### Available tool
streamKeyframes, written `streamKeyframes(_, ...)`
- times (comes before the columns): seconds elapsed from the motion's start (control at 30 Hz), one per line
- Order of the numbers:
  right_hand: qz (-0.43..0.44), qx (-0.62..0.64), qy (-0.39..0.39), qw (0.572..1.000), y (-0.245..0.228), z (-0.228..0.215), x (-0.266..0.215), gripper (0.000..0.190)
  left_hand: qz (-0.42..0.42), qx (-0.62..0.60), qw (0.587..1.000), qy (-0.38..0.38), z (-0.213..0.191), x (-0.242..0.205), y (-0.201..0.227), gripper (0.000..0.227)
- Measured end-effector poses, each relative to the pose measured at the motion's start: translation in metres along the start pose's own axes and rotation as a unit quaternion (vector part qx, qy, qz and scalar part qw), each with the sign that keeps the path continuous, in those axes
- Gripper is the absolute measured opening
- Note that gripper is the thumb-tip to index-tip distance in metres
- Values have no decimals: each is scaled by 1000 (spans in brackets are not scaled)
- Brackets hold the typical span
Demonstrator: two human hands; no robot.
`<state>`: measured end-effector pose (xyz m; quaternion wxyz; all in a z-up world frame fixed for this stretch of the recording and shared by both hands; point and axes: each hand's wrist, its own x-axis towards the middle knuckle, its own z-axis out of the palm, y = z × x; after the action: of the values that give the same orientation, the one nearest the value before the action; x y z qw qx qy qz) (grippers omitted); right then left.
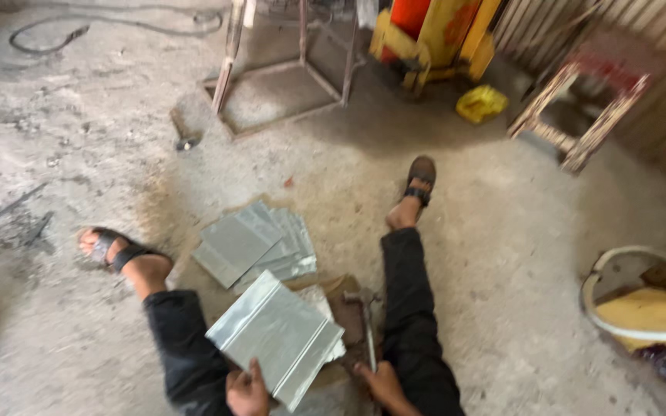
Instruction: The person sits on the floor and uses a hammer to strike a metal sheet placed on a wooden block. They repeatedly hit the sheet to flatten it, then flip it over to work on the other side. After finishing one sheet, they pick up another from a nearby stack and continue the process.
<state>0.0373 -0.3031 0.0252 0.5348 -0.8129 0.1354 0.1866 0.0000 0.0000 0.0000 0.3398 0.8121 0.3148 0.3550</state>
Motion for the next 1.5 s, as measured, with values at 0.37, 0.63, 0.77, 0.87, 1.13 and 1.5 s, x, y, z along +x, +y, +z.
streamKeyframes(0.37, 152, 390, -128, 899, -6, -19, 17, 41, -80, -2, 996, -38, 7, -13, -1, 51)
streamKeyframes(0.63, 103, 265, -80, 955, 4, -19, 20, 52, -81, 85, 992, 40, -12, 37, 64, 94)
streamKeyframes(0.77, 67, 219, -41, 973, 21, -20, 29, 42, 64, 151, 986, -19, -28, 83, 94, 91)
streamKeyframes(0.87, 10, 192, -45, 980, 19, -15, 26, 35, 98, 253, 945, -184, -22, 108, 104, 89)
streamKeyframes(1.13, -36, 159, -39, 986, 20, -11, 14, 21, -160, 239, 911, -297, -11, 84, 47, 64)
streamKeyframes(1.5, -25, 151, -19, 988, 18, -10, 11, 27, -73, -83, 983, -148, 10, 18, -18, 56)
